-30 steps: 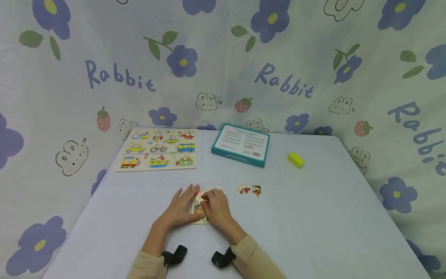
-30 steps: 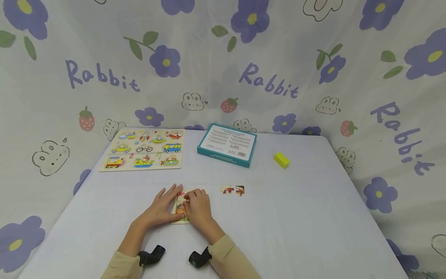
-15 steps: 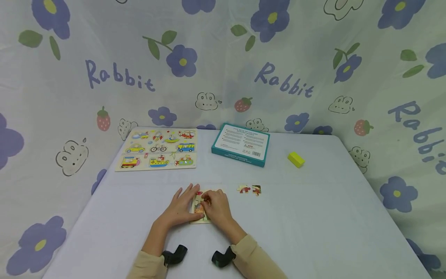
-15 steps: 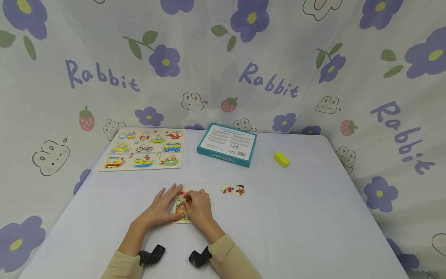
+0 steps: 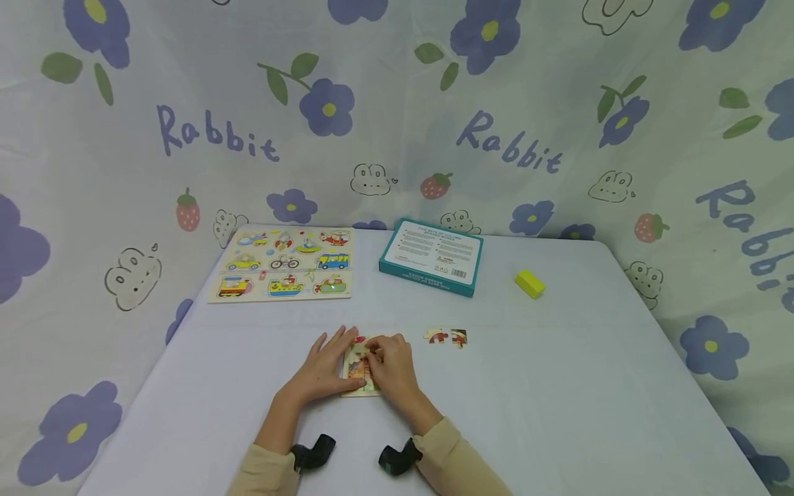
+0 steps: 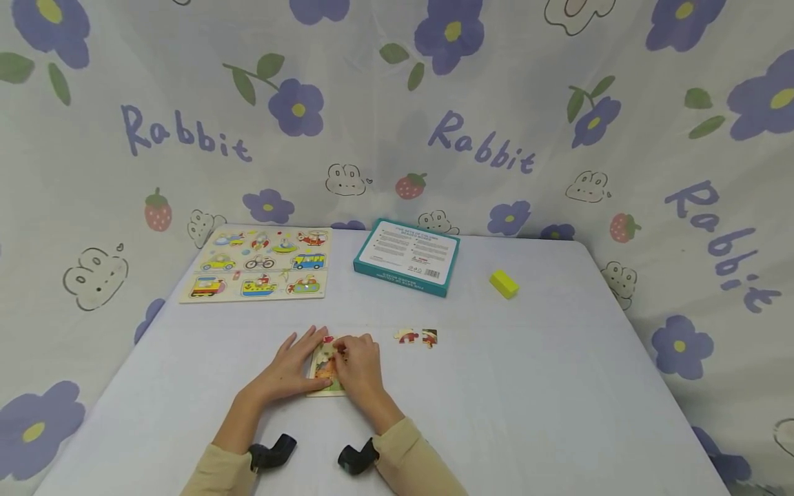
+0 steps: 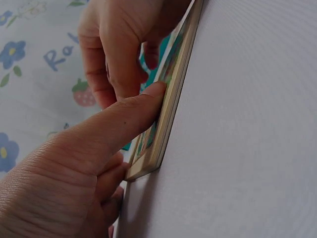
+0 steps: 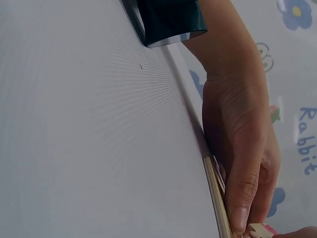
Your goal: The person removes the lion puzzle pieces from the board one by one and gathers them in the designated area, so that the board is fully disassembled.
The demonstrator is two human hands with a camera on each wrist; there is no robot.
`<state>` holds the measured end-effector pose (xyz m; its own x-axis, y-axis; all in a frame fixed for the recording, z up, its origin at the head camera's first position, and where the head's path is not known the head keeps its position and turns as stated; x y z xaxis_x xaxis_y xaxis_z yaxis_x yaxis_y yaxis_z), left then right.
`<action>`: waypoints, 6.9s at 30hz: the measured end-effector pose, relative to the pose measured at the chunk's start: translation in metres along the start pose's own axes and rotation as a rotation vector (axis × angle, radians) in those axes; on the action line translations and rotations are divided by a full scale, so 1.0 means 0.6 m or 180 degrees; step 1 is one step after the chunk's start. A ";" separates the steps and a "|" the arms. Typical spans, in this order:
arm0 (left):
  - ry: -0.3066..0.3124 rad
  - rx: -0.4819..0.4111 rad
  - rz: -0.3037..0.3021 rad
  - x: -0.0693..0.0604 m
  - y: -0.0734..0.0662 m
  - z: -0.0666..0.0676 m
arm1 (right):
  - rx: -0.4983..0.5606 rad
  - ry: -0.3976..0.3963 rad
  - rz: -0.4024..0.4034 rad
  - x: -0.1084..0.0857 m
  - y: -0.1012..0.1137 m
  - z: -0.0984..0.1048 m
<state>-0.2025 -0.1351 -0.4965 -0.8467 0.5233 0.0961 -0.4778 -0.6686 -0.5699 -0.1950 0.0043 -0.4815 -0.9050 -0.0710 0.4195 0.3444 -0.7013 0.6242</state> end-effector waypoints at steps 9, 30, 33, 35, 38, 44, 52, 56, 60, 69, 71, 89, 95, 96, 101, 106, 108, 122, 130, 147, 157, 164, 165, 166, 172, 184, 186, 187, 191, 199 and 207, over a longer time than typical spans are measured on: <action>0.0000 0.0032 -0.0040 -0.001 0.001 -0.002 | -0.0195 0.0149 -0.0027 0.004 0.001 0.019; 0.0031 0.0148 -0.0088 0.003 0.000 -0.001 | -0.0402 0.0210 -0.0179 0.023 -0.067 0.062; 0.0054 0.0108 -0.0073 0.002 0.000 0.000 | -0.0388 0.0156 -0.0231 0.025 -0.074 0.070; 0.0068 0.0096 -0.0068 0.002 0.000 0.000 | -0.0424 0.0152 -0.0276 0.025 -0.081 0.072; 0.0067 0.0100 -0.0061 0.002 0.000 -0.001 | -0.0428 0.0149 -0.0318 0.028 -0.091 0.076; 0.0041 0.0066 -0.0064 0.003 0.001 -0.003 | -0.0475 0.0073 -0.0353 0.029 -0.112 0.085; 0.0025 0.0101 -0.0096 0.002 -0.001 -0.001 | -0.0467 0.0057 -0.0436 0.027 -0.129 0.088; 0.0030 0.0089 -0.0099 0.002 -0.001 -0.001 | -0.0422 0.0096 -0.0461 0.026 -0.131 0.089; 0.0017 0.0106 -0.0110 0.002 0.001 -0.003 | -0.0408 0.0166 -0.0498 0.027 -0.134 0.089; 0.0039 0.0065 -0.0085 0.001 0.001 -0.002 | -0.0452 0.0132 -0.0571 0.026 -0.134 0.090; 0.0043 0.0058 -0.0080 0.001 0.000 -0.001 | -0.0455 0.0119 -0.0589 0.026 -0.134 0.090; -0.0024 0.0130 -0.0156 0.002 0.001 -0.004 | -0.0520 0.0174 -0.0146 0.025 -0.104 0.084; -0.0002 0.0147 -0.0152 0.001 0.000 -0.004 | -0.0451 0.0483 0.0167 0.015 -0.080 0.068; 0.0010 0.0149 -0.0148 0.001 0.000 -0.004 | -0.0477 0.0518 0.0233 0.013 -0.078 0.064; 0.0066 0.0185 -0.0128 0.000 0.000 -0.004 | -0.0558 0.0658 0.0489 0.000 -0.065 0.053; 0.0076 0.0220 -0.0115 0.001 0.002 -0.005 | -0.0654 0.0807 0.0492 -0.014 -0.060 0.048; 0.0086 0.0239 -0.0108 0.002 0.003 -0.007 | -0.0694 0.0816 0.0492 -0.018 -0.061 0.047; 0.0085 0.0170 -0.0221 0.003 -0.001 -0.007 | -0.0356 0.0808 0.0445 -0.027 -0.058 0.050; 0.0180 0.0166 -0.0228 0.002 -0.002 -0.007 | -0.0393 0.0699 0.0329 -0.031 -0.060 0.051; 0.0165 0.0197 -0.0211 0.002 -0.006 -0.006 | -0.0265 0.0549 0.0213 -0.033 -0.060 0.049; 0.0137 0.0173 -0.0231 0.001 -0.007 -0.005 | -0.0223 0.0641 0.0232 -0.036 -0.054 0.047; 0.0089 0.0163 -0.0240 0.001 -0.005 -0.006 | -0.0119 0.0471 0.0503 -0.038 -0.049 0.051; 0.0094 0.0152 -0.0236 0.001 -0.005 -0.006 | -0.0099 0.0463 0.0506 -0.038 -0.049 0.051; 0.0099 0.0140 -0.0232 0.001 -0.005 -0.006 | -0.0081 0.0460 0.0504 -0.038 -0.050 0.051; 0.0098 0.0039 -0.0225 0.000 -0.006 -0.005 | 0.0022 0.0444 0.0338 -0.038 -0.054 0.054; 0.0045 0.0026 -0.0224 0.000 -0.006 -0.005 | 0.0181 0.0264 0.0043 -0.033 -0.066 0.080; 0.0034 0.0016 -0.0221 0.000 -0.006 -0.005 | 0.0204 0.0237 0.0040 -0.033 -0.066 0.084; 0.0032 0.0014 -0.0219 0.000 -0.006 -0.005 | 0.0195 0.0234 0.0037 -0.033 -0.067 0.085; 0.0049 0.0021 -0.0201 0.001 -0.007 -0.004 | 0.0117 0.0215 0.0046 -0.033 -0.069 0.090; 0.0091 0.0017 -0.0194 0.000 -0.008 -0.003 | 0.0045 0.0173 -0.0125 -0.034 -0.087 0.106; 0.0124 -0.0023 -0.0190 0.000 -0.009 -0.005 | -0.0030 -0.0030 -0.0296 -0.037 -0.111 0.138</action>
<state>-0.1992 -0.1301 -0.4958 -0.8070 0.5824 0.0982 -0.5253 -0.6318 -0.5699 -0.1773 0.1112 -0.4776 -0.9305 0.0015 0.3663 0.2565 -0.7113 0.6544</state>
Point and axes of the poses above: each hand's wrist, its own x-axis towards the middle knuckle, its own z-axis out of the back of the hand, y = z × x, the point moved 6 cm from there along x, towards the middle knuckle, and after that the axes turned 6 degrees about -z, right-handed, at the moved point
